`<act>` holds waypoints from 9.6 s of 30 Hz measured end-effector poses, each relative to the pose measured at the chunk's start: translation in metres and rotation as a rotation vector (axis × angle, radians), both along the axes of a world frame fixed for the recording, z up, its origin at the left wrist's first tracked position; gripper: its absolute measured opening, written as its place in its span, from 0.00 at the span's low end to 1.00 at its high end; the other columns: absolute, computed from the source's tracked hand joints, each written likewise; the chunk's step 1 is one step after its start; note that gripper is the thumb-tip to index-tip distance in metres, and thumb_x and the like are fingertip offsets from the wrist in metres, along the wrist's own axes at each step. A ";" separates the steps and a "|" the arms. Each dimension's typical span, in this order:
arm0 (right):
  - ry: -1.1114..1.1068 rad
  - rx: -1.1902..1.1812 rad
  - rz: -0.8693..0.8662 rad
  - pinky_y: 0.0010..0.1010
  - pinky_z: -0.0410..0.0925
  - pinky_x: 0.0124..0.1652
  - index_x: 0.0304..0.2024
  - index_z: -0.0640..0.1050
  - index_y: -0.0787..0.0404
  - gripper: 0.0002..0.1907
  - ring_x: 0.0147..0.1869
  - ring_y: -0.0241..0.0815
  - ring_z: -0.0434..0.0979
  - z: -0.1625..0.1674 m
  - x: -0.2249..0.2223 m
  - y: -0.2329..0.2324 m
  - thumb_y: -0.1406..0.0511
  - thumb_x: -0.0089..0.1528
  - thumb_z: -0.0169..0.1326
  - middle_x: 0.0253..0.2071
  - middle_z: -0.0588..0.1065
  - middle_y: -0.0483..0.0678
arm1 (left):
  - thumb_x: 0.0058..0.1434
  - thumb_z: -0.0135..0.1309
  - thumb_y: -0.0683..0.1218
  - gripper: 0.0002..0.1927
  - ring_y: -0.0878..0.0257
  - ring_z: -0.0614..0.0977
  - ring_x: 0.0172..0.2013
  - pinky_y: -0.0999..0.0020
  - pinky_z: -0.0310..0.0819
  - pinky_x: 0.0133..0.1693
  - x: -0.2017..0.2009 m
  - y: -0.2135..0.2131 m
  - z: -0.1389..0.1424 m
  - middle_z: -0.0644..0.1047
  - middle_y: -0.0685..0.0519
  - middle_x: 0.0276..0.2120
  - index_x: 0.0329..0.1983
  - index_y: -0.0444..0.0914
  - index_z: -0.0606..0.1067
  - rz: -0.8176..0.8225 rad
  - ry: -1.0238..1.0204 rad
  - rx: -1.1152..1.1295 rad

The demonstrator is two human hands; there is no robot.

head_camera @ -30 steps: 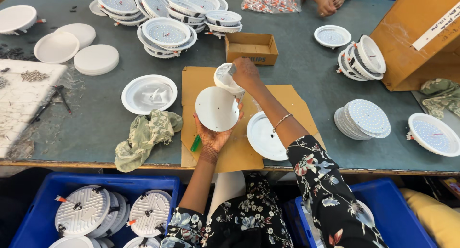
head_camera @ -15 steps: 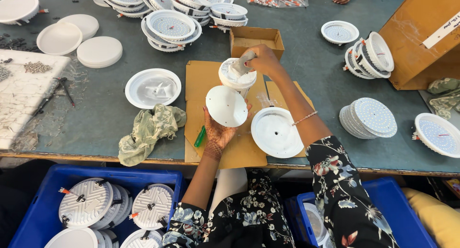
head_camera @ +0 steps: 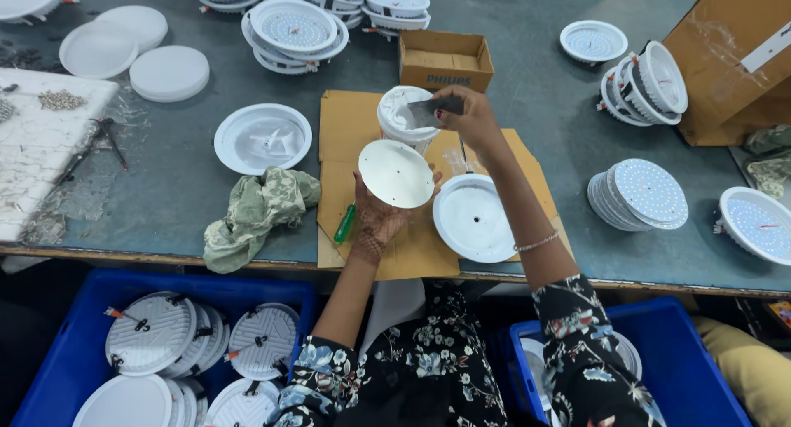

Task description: The person repeatedly scoops a white paste from a tub and spreads it inside circular white LED housings using a small rectangular tool. After coating each housing, the person places it into a blue bin. The process is repeated for multiple units.

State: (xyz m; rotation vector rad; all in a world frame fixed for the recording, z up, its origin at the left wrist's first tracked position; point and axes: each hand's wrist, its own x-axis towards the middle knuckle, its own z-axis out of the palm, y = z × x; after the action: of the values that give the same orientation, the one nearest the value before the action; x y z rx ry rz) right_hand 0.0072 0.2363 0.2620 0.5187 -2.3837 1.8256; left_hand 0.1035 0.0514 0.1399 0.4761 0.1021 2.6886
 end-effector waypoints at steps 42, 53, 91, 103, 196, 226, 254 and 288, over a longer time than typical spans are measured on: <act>0.101 -0.123 -0.378 0.25 0.73 0.49 0.49 0.81 0.68 0.13 0.46 0.34 0.83 -0.003 0.250 -0.004 0.69 0.62 0.57 0.41 0.83 0.49 | 0.52 0.68 0.63 0.62 0.55 0.64 0.70 0.59 0.60 0.69 0.100 0.025 0.040 0.59 0.45 0.73 0.81 0.39 0.47 0.060 0.287 -0.728; -0.104 -0.351 -0.537 0.27 0.73 0.43 0.44 0.80 0.71 0.15 0.41 0.37 0.81 -0.030 0.248 0.026 0.67 0.59 0.65 0.40 0.82 0.51 | 0.49 0.69 0.66 0.65 0.51 0.66 0.69 0.55 0.62 0.68 0.120 0.030 0.038 0.59 0.42 0.73 0.82 0.43 0.47 0.064 0.296 -0.717; 0.254 0.091 -0.365 0.31 0.75 0.49 0.51 0.81 0.64 0.13 0.49 0.45 0.85 -0.004 0.279 0.004 0.73 0.64 0.55 0.47 0.82 0.53 | 0.61 0.60 0.67 0.53 0.63 0.70 0.65 0.61 0.66 0.64 0.134 0.037 0.008 0.66 0.51 0.66 0.81 0.45 0.49 -0.012 0.174 -0.692; 0.430 0.220 -0.232 0.35 0.75 0.50 0.49 0.80 0.63 0.15 0.51 0.50 0.83 -0.006 0.301 0.012 0.78 0.62 0.55 0.47 0.81 0.53 | 0.64 0.52 0.71 0.46 0.55 0.76 0.58 0.57 0.74 0.58 0.133 0.043 0.007 0.73 0.46 0.59 0.72 0.35 0.62 -0.155 -0.114 -0.485; -0.070 0.314 -0.478 0.34 0.71 0.36 0.42 0.82 0.67 0.15 0.32 0.47 0.84 -0.003 0.313 0.024 0.62 0.59 0.60 0.30 0.81 0.58 | 0.50 0.71 0.68 0.68 0.44 0.61 0.75 0.46 0.59 0.73 0.141 0.079 0.024 0.55 0.39 0.75 0.81 0.53 0.36 0.416 0.312 -0.699; 0.151 0.152 -0.485 0.32 0.74 0.38 0.41 0.81 0.71 0.13 0.36 0.42 0.86 0.004 0.286 0.010 0.64 0.63 0.59 0.32 0.82 0.56 | 0.42 0.71 0.59 0.67 0.54 0.61 0.76 0.54 0.51 0.76 0.146 0.054 0.001 0.57 0.44 0.77 0.82 0.37 0.49 0.216 0.385 -0.730; 0.550 0.304 -0.203 0.38 0.73 0.55 0.52 0.77 0.65 0.19 0.54 0.54 0.81 -0.023 0.319 0.014 0.79 0.59 0.54 0.49 0.79 0.55 | 0.58 0.60 0.70 0.58 0.46 0.65 0.71 0.50 0.61 0.69 0.145 0.061 0.001 0.62 0.36 0.71 0.78 0.35 0.48 -0.039 0.129 -0.463; 0.124 -0.841 -0.581 0.32 0.73 0.48 0.47 0.75 0.70 0.12 0.45 0.41 0.80 -0.207 0.132 0.261 0.78 0.61 0.60 0.43 0.78 0.52 | 0.46 0.64 0.72 0.46 0.31 0.51 0.71 0.30 0.34 0.68 0.035 0.135 0.005 0.54 0.24 0.68 0.67 0.51 0.72 0.715 1.263 -2.098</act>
State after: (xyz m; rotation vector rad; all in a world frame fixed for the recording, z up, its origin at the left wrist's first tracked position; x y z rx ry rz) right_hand 0.1395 0.4973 0.0551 -0.1381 -1.2706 2.1315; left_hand 0.1382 0.1867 0.1444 1.1158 3.0210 0.7480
